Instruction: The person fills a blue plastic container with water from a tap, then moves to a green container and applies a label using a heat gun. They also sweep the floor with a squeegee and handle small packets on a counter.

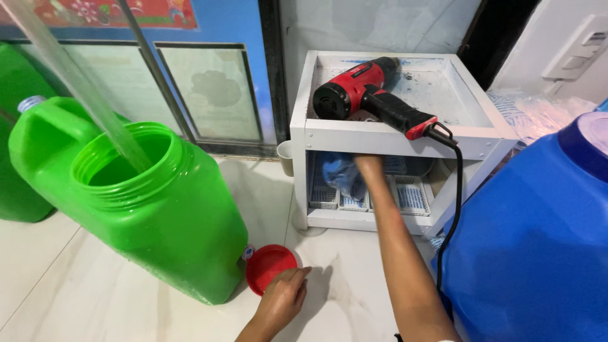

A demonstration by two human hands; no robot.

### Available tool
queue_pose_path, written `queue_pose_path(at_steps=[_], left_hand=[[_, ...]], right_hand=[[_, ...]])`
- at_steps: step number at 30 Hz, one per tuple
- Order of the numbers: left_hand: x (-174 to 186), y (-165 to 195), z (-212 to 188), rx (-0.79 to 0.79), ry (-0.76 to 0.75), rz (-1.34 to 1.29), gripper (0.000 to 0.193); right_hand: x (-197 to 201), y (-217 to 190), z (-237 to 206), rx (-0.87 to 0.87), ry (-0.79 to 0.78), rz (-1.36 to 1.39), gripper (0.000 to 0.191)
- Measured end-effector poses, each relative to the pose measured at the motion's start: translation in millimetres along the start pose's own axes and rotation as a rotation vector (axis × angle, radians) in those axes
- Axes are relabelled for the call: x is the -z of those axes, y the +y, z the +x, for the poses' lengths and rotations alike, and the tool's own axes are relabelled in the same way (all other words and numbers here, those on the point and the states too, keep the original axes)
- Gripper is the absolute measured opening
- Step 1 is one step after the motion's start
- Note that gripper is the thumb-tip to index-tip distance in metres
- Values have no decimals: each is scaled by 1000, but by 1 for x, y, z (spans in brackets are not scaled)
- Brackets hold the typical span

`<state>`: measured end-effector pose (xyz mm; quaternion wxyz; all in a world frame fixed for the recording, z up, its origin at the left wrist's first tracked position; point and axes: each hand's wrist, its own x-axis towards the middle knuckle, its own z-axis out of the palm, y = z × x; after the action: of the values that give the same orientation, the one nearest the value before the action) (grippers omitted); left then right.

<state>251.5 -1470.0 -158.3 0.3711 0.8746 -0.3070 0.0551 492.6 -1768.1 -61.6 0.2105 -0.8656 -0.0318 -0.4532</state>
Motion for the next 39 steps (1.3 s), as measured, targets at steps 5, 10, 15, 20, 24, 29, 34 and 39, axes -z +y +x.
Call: queue_pose_path(at_steps=[5,10,15,20,24,29,34,39], left_hand=[[-7,-2,2,-3,-43,-2,30],[-13,-13,-6,-49,30,4,28],[-6,-17,-13,1,17,28,30],[3,-15,-5,68,-44,11,31],[4,-14,5,55,-25,-4,29],[2,-12,7,69,-33,-11,29],[6,-15,0,52,-8,-43,29],[14,-21,-8,94,-19,-41,30]], right_hand=[[52,77,-7,-154,86,-153,27],[45,103,-4,-108,88,-570,25],[36,115,-23,-200,-103,-542,26],[36,120,-42,-234,-115,-538,30],[36,107,-43,-124,-94,-527,26],[12,49,-70,-577,-717,-8,48],[-9,-7,-95,-267,-423,-127,40],[-7,-32,-63,-188,-378,97,30]])
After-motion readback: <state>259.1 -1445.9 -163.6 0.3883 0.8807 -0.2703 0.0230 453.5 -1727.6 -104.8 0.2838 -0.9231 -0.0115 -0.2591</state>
